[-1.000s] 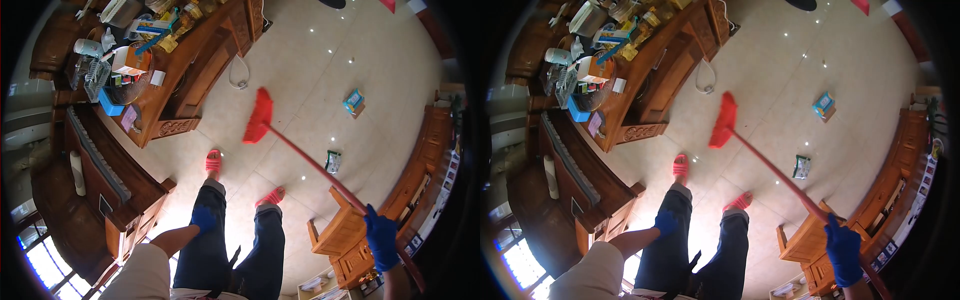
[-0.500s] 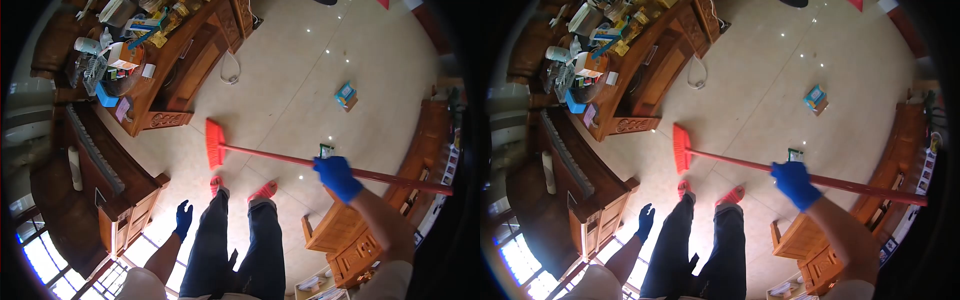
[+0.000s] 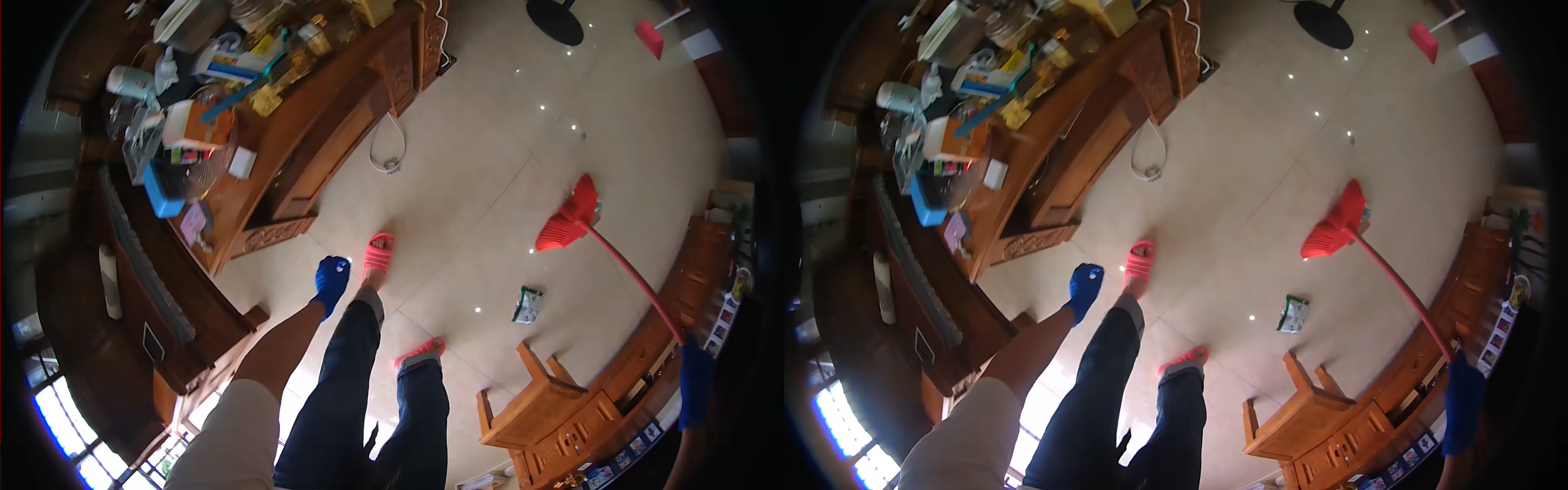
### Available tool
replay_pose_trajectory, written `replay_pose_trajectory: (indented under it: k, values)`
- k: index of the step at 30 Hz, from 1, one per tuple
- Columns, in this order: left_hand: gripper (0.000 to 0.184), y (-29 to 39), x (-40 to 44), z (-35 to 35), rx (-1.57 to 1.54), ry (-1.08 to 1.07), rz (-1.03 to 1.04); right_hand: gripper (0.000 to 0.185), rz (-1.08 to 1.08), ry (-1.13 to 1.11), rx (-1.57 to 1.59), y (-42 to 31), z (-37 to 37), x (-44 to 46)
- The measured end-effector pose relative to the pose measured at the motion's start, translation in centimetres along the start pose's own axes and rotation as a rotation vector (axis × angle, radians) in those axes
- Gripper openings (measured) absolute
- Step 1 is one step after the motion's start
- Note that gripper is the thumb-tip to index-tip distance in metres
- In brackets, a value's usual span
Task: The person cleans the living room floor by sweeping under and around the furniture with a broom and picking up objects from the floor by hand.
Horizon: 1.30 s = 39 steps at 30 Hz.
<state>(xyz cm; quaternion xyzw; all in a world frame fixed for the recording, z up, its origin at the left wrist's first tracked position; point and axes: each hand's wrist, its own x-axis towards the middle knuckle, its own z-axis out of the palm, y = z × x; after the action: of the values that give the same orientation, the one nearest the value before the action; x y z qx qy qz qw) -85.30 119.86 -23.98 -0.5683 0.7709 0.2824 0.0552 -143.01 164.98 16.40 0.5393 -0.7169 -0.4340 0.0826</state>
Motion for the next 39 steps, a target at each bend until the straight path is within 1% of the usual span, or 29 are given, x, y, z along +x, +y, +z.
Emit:
replay_pose_trajectory:
  k: [2,3,5,6,7,8,9,10,11,12,14,15,16,18,20,22,24,26,27,29,30,32,33,34,36,37,38,39]
  values:
    - [0.022,1.4,7.4,3.2,0.114,0.011,0.148,0.03,0.078,-0.173,0.146,-0.8,1.5,-0.1]
    - [0.019,1.8,11.5,5.2,0.152,0.003,0.184,0.03,0.074,-0.187,0.163,-1.4,1.8,0.9]
    - [0.016,2.7,18.9,9.1,0.213,0.006,0.235,0.022,0.061,-0.117,0.132,-3.6,-1.8,4.1]
    - [0.015,3.2,22.5,10.9,0.236,0.022,0.256,0.022,0.057,-0.143,0.147,-4.4,-3.0,5.5]
    - [0.015,4.9,27.1,12.5,0.167,0.097,0.33,0.024,0.069,-0.275,0.164,-6.1,-3.4,7.7]
    - [0.015,5.3,29.8,13.8,0.281,0.076,0.307,0.026,0.087,-0.378,0.164,-6.3,-4.8,9.3]
    - [0.018,5.6,31.7,14.8,0.293,0.094,0.331,0.028,0.103,-0.483,0.16,-6.3,-5.9,10.7]
    - [0.022,5.1,33.8,16.2,0.308,0.066,0.332,0.03,0.117,-0.587,0.154,-6.2,-6.6,12.0]
    - [0.029,5.7,34.9,16.7,0.354,0.011,0.289,0.032,0.135,-0.689,0.144,-6.2,-6.7,12.7]
    - [0.035,4.7,36.1,18.2,0.363,0.024,0.308,0.032,0.126,-0.711,0.145,-6.4,-6.5,12.7]
    - [0.04,4.4,37.1,19.6,0.421,0.008,0.312,0.035,0.163,-0.688,0.216,-7.0,-6.2,12.1]
    - [0.04,4.7,37.3,19.9,0.427,-0.002,0.317,0.033,0.214,-0.873,0.1,-7.7,-6.5,13.0]
    - [0.042,4.8,37.1,20.1,0.405,0.011,0.29,0.033,0.208,-0.888,0.106,-7.8,-6.2,12.9]
    - [0.044,4.9,37.4,20.4,0.391,0.018,0.263,0.032,0.2,-0.815,0.14,-7.8,-5.7,12.6]
    - [0.047,4.4,38.0,20.2,0.32,-0.093,0.24,0.032,0.191,-0.788,0.194,-7.9,-5.6,12.8]
    - [0.047,3.9,38.6,20.0,0.326,-0.129,0.205,0.032,0.192,-0.751,0.245,-8.5,-6.1,13.8]
    - [0.047,4.1,39.2,19.7,0.316,-0.156,0.178,0.032,0.263,-0.874,0.164,-8.8,-6.7,14.1]
    - [0.039,3.8,39.4,19.0,0.221,-0.326,0.078,0.032,0.282,-0.837,0.218,-8.6,-6.7,13.7]
    - [0.039,3.1,39.5,18.9,0.217,-0.319,0.078,0.032,0.296,-0.797,0.27,-8.5,-6.7,13.6]
    - [0.02,1.0,38.9,19.1,0.42,-0.161,0.197,0.032,0.286,-0.818,0.241,-8.6,-6.7,13.4]
    - [0.02,0.0,38.5,18.6,0.416,-0.157,0.193,0.033,0.279,-0.842,0.211,-8.7,-6.8,13.3]
    - [0.008,-2.3,37.4,17.3,0.572,0.08,0.275,0.033,0.299,-0.859,0.203,-9.0,-7.1,13.2]
    - [0.01,-3.3,37.1,16.5,0.662,0.087,0.333,0.033,0.32,-0.884,0.199,-9.2,-7.2,13.0]
    - [0.01,-4.3,37.3,16.3,0.663,0.089,0.334,0.033,0.321,-0.883,0.2,-9.5,-7.4,12.8]
    - [0.008,-6.1,37.2,16.0,0.522,-0.035,0.336,0.033,0.35,-0.909,0.204,-10.0,-7.7,12.4]
    - [0.01,-5.3,36.4,15.3,0.356,-0.073,0.325,0.033,0.345,-0.912,0.207,-10.2,-7.7,12.0]
    - [0.01,-4.2,35.9,14.7,0.359,-0.073,0.323,0.034,0.354,-0.871,0.27,-10.3,-7.7,11.6]
    - [0.015,-3.5,35.6,14.4,0.319,-0.113,0.231,0.034,0.364,-0.827,0.331,-10.5,-7.8,11.6]
